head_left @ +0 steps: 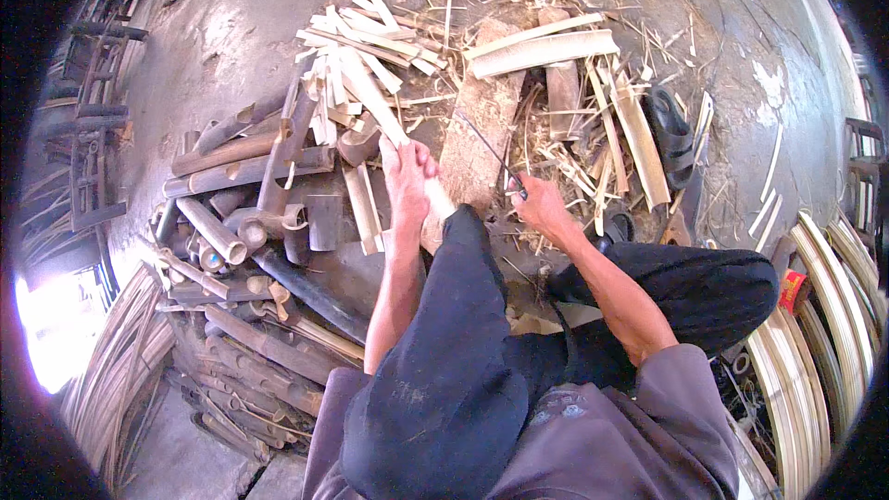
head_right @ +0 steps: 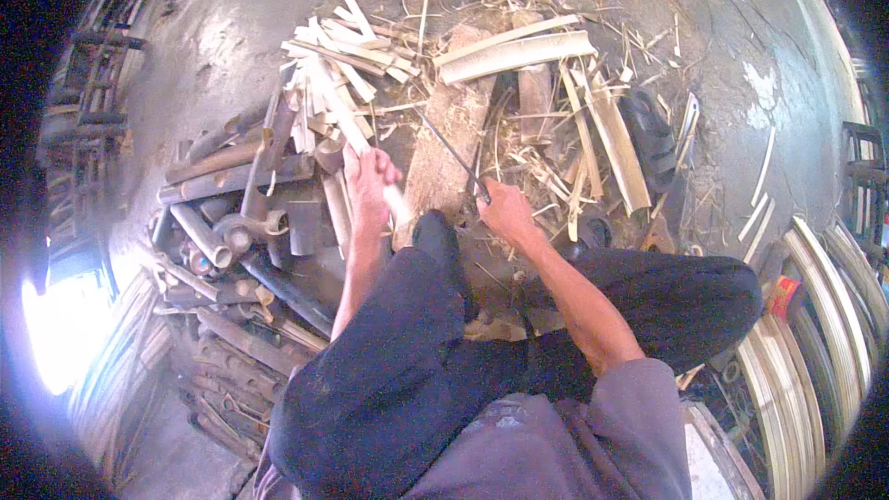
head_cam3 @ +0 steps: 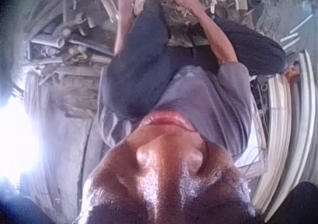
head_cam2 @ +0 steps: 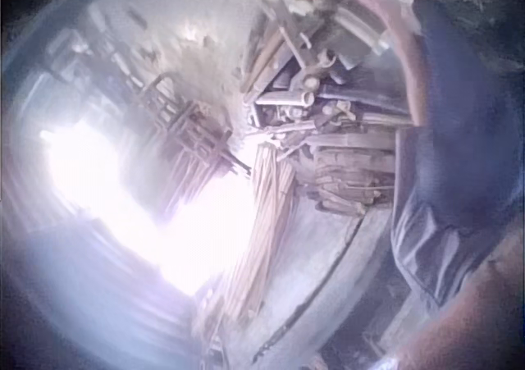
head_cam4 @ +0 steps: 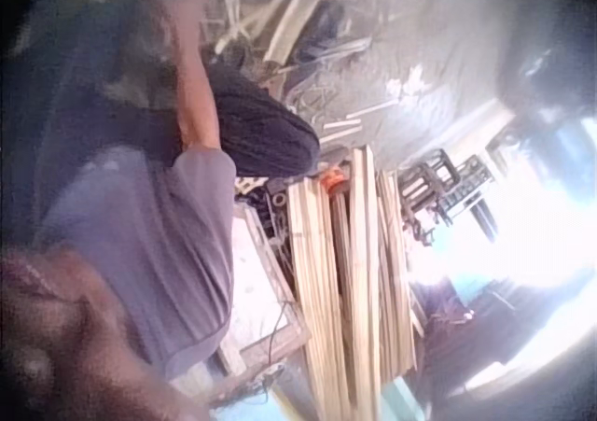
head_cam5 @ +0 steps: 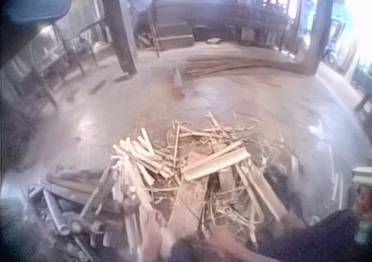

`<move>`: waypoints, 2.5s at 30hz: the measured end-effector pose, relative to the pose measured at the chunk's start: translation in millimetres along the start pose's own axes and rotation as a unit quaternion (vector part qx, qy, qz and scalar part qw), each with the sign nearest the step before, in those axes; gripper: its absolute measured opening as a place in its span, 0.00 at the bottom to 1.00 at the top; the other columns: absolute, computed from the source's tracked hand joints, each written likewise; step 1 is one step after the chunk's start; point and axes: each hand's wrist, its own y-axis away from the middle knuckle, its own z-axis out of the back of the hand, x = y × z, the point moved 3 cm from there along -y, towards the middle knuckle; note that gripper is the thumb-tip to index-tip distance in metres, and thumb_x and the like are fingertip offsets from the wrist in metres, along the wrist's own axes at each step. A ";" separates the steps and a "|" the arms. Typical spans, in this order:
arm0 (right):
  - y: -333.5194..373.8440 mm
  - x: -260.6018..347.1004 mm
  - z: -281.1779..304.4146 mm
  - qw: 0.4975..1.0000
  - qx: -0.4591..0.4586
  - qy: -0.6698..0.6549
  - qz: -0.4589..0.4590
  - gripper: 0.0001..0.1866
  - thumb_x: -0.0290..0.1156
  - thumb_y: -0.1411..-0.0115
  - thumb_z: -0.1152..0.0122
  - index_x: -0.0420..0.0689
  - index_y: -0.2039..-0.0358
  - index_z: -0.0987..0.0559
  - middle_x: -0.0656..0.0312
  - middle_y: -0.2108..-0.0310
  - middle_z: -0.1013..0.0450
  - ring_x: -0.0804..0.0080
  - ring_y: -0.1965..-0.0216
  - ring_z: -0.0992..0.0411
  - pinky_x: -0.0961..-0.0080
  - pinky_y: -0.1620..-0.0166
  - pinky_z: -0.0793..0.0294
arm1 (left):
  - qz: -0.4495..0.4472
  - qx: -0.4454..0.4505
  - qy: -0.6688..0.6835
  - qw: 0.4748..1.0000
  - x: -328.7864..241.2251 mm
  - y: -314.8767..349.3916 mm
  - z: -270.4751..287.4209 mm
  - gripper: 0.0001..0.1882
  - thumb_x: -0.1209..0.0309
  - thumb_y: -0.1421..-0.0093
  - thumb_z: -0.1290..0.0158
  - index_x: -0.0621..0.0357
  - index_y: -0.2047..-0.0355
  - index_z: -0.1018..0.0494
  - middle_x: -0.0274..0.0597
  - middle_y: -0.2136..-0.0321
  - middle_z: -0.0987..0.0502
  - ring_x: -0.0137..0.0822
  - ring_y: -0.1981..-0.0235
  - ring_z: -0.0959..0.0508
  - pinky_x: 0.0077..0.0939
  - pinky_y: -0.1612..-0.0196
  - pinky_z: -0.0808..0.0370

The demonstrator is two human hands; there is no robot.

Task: The person sits on the floor and uses a knife to split small pieces of wood into thinner strips. They repeatedly position the wood, strike it with the knife, and separate the resulting pieces.

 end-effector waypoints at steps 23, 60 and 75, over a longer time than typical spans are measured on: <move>-42.6 70.8 108.7 0.936 0.005 0.267 0.229 0.11 0.36 0.44 0.43 0.50 0.61 0.29 0.54 0.77 0.26 0.52 0.71 0.23 0.56 0.71 0.23 | 0.272 0.156 0.008 0.950 -64.8 113.9 13.5 0.24 0.72 0.31 0.60 0.50 0.35 0.44 0.25 0.82 0.46 0.18 0.86 0.46 0.13 0.84 0.46; 17.4 130.5 167.9 0.906 -0.229 -0.336 0.116 0.29 0.22 0.42 0.43 0.42 0.39 0.36 0.71 0.74 0.33 0.89 0.75 0.37 0.87 0.72 0.36 | -0.241 0.122 -0.614 0.741 64.7 -203.9 -48.6 0.23 0.61 0.44 0.44 0.63 0.53 0.27 0.63 0.58 0.25 0.56 0.55 0.24 0.43 0.49 0.28; -31.0 38.4 35.1 0.951 -0.241 -0.192 0.016 0.20 0.27 0.44 0.38 0.42 0.50 0.28 0.61 0.73 0.29 0.75 0.73 0.30 0.73 0.67 0.29 | 0.015 0.063 -0.057 0.996 9.3 -117.7 14.6 0.10 0.69 0.39 0.46 0.62 0.62 0.28 0.45 0.63 0.21 0.31 0.66 0.21 0.23 0.62 0.24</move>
